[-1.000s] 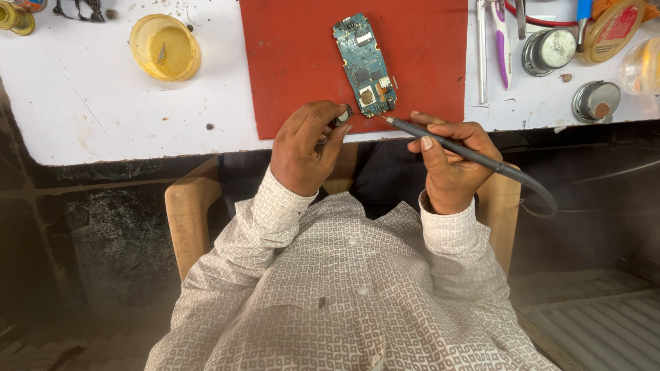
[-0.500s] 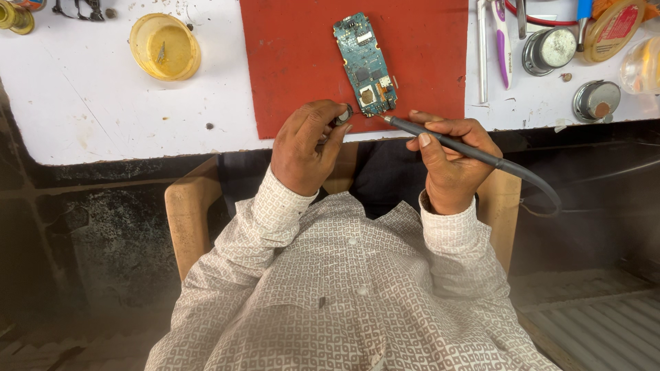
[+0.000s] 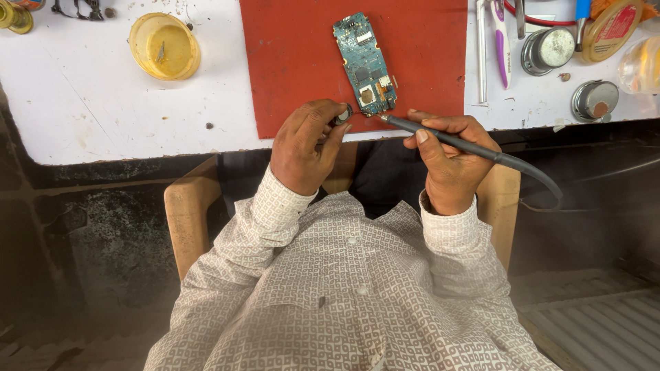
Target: The person works on a disassembled phone motherboard on a red mat. They hold the board, solder points on it with a soldering iron, pick up and handle a small round component, brush the board with a toothbrush, and scrape or probe the board with a metal rod while turning it in their hands.
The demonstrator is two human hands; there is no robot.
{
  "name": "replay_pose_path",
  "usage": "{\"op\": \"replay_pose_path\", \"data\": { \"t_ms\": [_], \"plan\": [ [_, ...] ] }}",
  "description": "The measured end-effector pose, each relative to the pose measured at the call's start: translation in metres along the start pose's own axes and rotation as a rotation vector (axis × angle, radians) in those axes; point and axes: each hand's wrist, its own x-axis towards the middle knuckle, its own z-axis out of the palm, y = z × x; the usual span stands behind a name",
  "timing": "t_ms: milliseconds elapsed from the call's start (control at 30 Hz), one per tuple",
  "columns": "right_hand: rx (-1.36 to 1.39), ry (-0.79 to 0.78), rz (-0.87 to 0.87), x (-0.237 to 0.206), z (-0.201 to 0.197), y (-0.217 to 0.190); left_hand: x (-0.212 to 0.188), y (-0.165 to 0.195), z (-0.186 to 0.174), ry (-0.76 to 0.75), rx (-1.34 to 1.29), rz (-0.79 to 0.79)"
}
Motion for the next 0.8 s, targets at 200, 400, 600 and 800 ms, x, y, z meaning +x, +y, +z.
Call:
{"op": "replay_pose_path", "data": {
  "t_ms": [200, 400, 600, 800],
  "plan": [
    [-0.02, -0.014, -0.021, 0.0007, -0.0012, 0.002, 0.0013, -0.0016, 0.0017, 0.003, 0.004, 0.017],
    [-0.016, -0.023, -0.038, 0.002, -0.0012, 0.0031, 0.0013, -0.0008, 0.0005, 0.003, -0.009, 0.013],
    [-0.009, -0.02, -0.024, 0.002, -0.0006, 0.0016, 0.0022, 0.0001, 0.0006, 0.009, -0.009, 0.014],
    [0.014, 0.0, 0.008, 0.0013, -0.0001, 0.0004, 0.0021, 0.0002, 0.0003, 0.008, -0.016, 0.009]
  ]
}}
